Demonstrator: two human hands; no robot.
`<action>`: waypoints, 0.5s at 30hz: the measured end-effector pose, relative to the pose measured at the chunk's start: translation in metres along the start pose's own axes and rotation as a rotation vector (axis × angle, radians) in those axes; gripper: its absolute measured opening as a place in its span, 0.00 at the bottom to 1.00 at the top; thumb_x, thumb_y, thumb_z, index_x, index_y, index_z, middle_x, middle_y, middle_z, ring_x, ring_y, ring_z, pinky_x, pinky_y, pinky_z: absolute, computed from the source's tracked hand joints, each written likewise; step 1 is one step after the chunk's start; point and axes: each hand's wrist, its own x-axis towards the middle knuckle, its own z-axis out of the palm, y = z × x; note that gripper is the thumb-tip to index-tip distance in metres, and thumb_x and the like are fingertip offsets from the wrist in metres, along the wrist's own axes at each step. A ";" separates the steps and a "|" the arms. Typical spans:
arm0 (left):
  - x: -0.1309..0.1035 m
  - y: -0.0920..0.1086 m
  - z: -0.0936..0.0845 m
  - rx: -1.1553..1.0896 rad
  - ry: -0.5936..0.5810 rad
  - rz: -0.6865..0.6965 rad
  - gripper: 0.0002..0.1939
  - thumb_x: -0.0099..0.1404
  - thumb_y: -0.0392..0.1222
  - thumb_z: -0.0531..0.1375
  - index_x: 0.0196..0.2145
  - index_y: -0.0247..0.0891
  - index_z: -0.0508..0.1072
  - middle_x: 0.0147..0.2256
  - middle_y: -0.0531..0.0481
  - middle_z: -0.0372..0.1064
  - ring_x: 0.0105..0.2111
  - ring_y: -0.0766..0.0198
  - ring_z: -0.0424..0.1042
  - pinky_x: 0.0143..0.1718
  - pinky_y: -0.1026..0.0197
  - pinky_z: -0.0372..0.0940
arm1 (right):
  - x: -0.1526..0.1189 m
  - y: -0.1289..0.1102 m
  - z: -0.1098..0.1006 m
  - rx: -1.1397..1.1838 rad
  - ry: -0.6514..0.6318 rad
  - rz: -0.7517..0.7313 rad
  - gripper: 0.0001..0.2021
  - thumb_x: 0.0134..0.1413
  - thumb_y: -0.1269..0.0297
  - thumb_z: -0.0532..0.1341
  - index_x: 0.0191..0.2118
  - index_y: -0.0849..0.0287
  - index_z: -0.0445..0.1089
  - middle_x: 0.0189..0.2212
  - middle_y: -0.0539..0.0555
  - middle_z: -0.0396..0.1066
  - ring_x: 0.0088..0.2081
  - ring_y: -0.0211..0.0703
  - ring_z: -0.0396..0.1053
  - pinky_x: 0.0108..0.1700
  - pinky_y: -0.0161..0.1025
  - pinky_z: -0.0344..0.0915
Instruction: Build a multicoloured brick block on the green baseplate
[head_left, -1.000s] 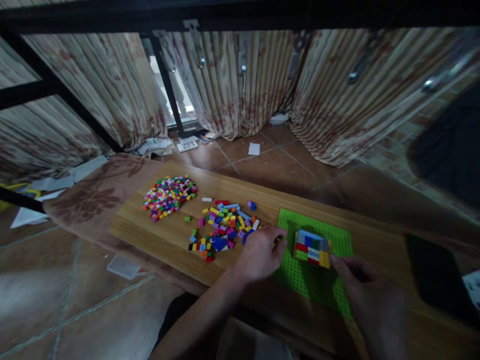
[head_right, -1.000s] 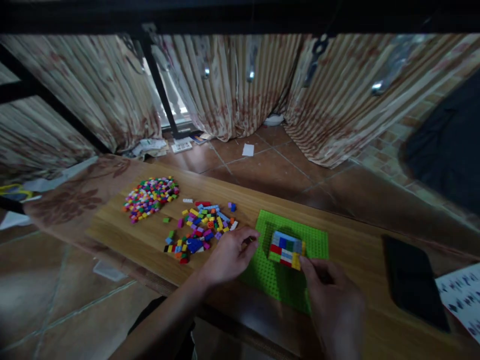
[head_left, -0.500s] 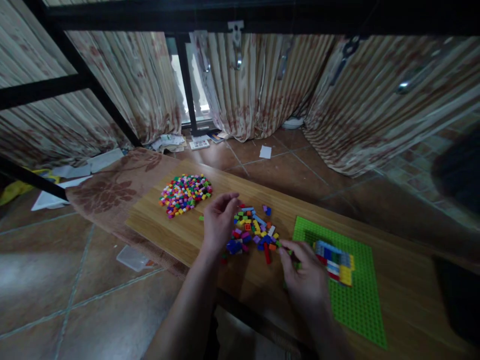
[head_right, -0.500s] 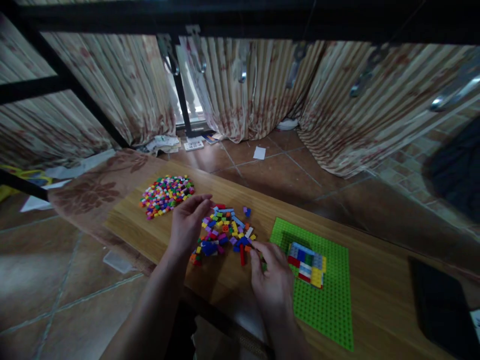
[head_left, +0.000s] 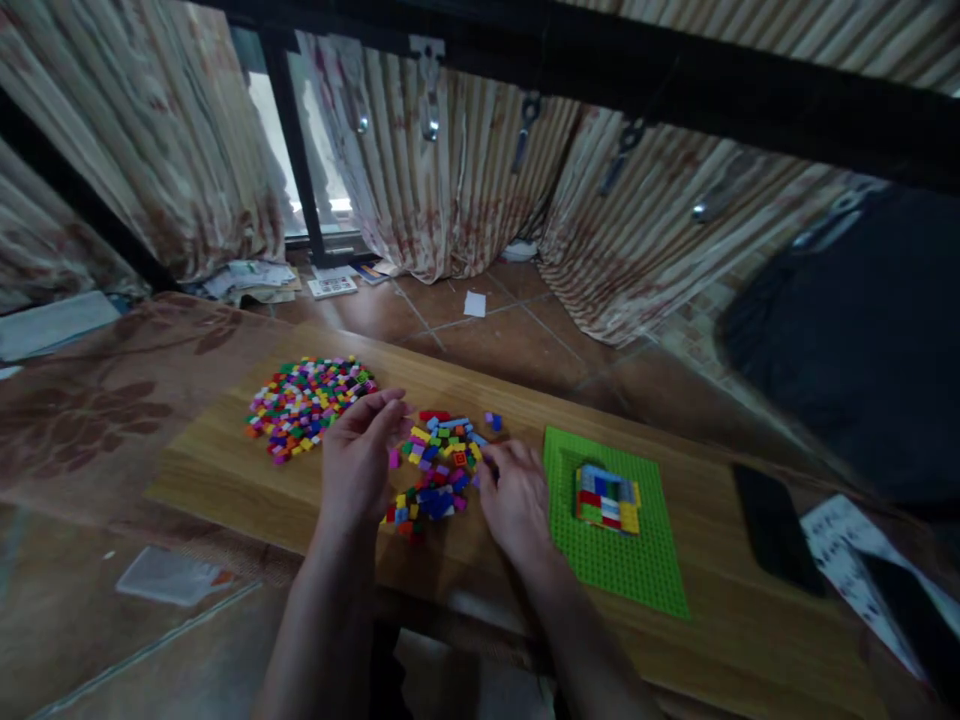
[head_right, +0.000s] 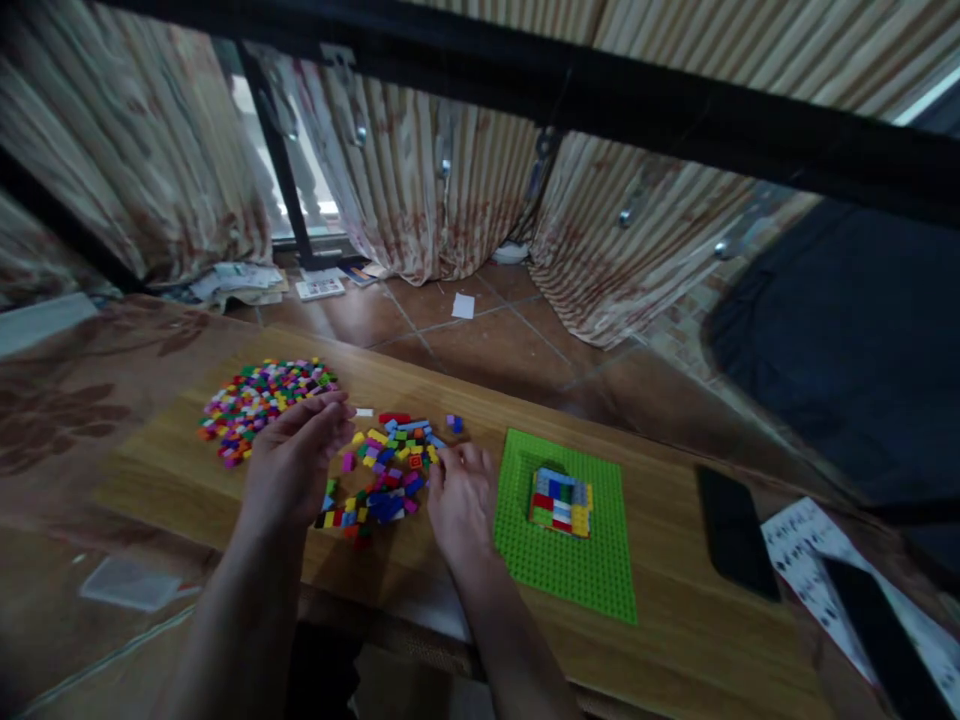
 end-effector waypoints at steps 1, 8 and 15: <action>0.000 0.001 0.000 -0.009 -0.007 -0.007 0.15 0.46 0.41 0.68 0.33 0.33 0.75 0.28 0.52 0.72 0.26 0.71 0.68 0.30 0.68 0.63 | 0.002 -0.002 0.000 -0.022 0.004 0.008 0.12 0.60 0.65 0.54 0.41 0.55 0.74 0.38 0.57 0.70 0.43 0.50 0.63 0.48 0.46 0.59; -0.004 0.002 0.002 -0.049 -0.012 -0.024 0.15 0.45 0.40 0.69 0.32 0.32 0.75 0.27 0.52 0.72 0.28 0.70 0.70 0.31 0.69 0.64 | 0.013 -0.006 0.001 -0.164 -0.026 0.035 0.11 0.57 0.59 0.57 0.32 0.55 0.75 0.36 0.59 0.69 0.43 0.52 0.61 0.46 0.47 0.58; -0.003 0.001 0.001 -0.080 -0.038 -0.023 0.15 0.44 0.39 0.69 0.32 0.33 0.75 0.27 0.53 0.72 0.27 0.71 0.69 0.31 0.69 0.65 | 0.021 -0.006 -0.003 -0.156 -0.127 0.094 0.10 0.57 0.67 0.56 0.32 0.57 0.75 0.36 0.59 0.71 0.42 0.50 0.64 0.46 0.45 0.58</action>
